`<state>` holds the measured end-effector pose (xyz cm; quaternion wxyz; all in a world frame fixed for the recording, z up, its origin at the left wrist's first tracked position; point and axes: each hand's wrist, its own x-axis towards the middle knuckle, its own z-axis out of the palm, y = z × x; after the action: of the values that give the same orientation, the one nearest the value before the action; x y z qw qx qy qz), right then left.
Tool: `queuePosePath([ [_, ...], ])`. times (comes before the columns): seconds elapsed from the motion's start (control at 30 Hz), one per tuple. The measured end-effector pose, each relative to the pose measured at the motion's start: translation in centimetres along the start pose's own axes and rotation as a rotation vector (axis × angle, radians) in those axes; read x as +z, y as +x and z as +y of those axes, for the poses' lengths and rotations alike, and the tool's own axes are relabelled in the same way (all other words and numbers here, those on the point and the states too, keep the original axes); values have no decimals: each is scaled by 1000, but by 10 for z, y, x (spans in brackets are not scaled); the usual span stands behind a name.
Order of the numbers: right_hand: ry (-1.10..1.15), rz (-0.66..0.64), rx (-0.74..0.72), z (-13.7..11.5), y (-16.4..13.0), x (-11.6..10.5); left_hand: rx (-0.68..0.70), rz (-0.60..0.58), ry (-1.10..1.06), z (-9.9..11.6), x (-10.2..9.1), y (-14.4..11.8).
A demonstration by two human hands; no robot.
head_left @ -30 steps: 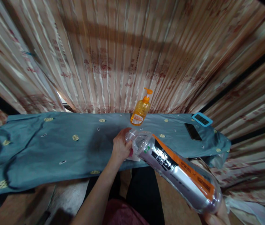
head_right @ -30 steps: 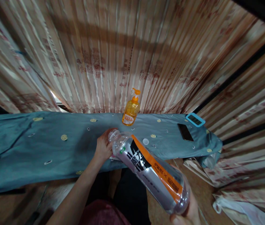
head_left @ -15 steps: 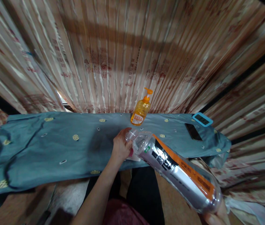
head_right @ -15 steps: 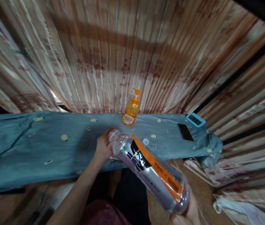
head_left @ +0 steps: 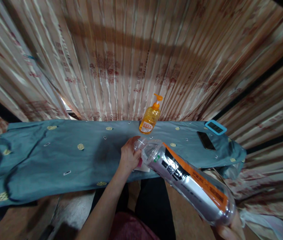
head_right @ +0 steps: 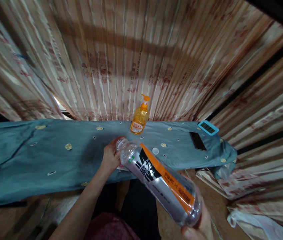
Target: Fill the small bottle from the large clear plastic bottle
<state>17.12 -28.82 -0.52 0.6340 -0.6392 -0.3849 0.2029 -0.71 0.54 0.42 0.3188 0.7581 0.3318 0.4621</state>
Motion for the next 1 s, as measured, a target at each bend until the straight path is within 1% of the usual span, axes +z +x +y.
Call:
queuePosePath([
  [0.07,48,-7,32,2,1,-2,1,-4,1,0,0,0],
  [0.13,76,3,72,0,1,-1,1,-2,-3,1,0,0],
  [0.27,122,65,183,-19,-1,11,11,9,-16,1,0,0],
  [0.33,102,84,184,-25,-1,14,8,11,-15,1,0,0],
  [0.4,71,82,167,-22,0,13,-2,12,-12,1,1,0],
  [0.53,32,7,83,-11,2,5,-14,6,-19,1,1,0],
  [0.6,29,27,106,-13,2,6,-20,7,-24,2,1,0],
  [0.7,37,71,154,-22,-1,14,-30,-2,-24,2,0,0],
  [0.8,54,68,158,-29,-2,19,-32,-8,-24,3,-1,0],
  [0.87,72,65,176,-29,-3,19,-30,-11,-26,3,-2,0],
  [1.0,80,122,189,-26,-3,19,-32,-18,-26,3,-2,0],
])
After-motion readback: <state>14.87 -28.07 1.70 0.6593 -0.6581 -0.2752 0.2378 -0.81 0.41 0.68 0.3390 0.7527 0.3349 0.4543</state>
